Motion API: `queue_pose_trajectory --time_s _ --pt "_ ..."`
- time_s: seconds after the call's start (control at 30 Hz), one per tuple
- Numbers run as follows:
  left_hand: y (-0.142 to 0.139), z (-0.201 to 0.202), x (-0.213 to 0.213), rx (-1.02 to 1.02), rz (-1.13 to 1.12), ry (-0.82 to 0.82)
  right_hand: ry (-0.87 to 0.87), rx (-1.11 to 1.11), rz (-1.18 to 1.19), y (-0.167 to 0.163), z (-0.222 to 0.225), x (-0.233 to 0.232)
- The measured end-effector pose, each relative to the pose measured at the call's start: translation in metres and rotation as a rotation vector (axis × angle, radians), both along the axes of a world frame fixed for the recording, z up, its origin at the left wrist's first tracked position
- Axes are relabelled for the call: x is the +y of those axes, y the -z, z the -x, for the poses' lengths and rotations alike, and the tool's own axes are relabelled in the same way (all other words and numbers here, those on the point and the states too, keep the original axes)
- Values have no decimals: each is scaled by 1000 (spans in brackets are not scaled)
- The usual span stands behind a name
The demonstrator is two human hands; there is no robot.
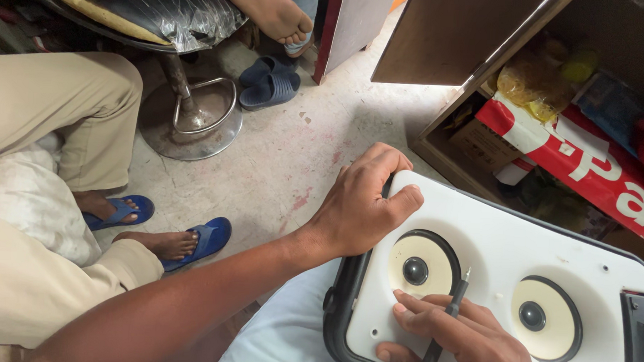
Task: The person repairs a portable Vingajoy speaker resting on their lap. They use a screwdriver to remove screws from the white back panel, flip the speaker over, and continue unscrewing screws around the gray grille side and control panel edge.
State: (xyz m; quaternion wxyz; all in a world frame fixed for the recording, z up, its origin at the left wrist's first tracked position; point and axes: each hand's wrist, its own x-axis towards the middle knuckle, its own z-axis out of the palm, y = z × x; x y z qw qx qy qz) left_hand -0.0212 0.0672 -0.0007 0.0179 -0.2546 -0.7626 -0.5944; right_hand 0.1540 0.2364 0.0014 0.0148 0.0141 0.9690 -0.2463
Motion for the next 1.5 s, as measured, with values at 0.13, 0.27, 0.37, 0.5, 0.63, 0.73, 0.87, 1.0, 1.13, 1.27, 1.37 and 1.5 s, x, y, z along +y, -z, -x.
queue_pose_trajectory --time_s 0.13,0.27,0.37,0.5,0.63,0.73,0.87,1.0,1.13,1.27,1.37,1.5 --pt "-3 0 -2 -39 43 11 6 22 32 0 0 -2" --pt "-5 1 -4 38 -113 41 46 -3 57 0 0 -4" --pt "-6 -6 -5 -128 -31 23 0 31 79 0 0 -4" --pt "-4 -36 -23 -281 77 126 -57 143 117 0 1 -4" --pt "-2 -75 -53 -467 -34 311 -59 107 165 0 1 -2" --pt "-3 -87 -62 -488 -136 407 -102 117 197 0 2 -1" --pt "-6 -87 -60 -612 -325 495 -107 104 242 1 4 0" --pt "-7 -94 -60 -586 -257 387 -80 90 250 3 3 0" --pt "-5 -101 -56 -567 -95 256 -70 109 244 3 1 -4" --pt "-2 -107 -50 -596 -119 200 -56 78 238 1 2 -5" --pt "0 -107 -49 -635 -115 190 -11 2 259 0 5 -4" --pt "2 -107 -47 -654 -162 176 -56 46 222 1 3 -4"
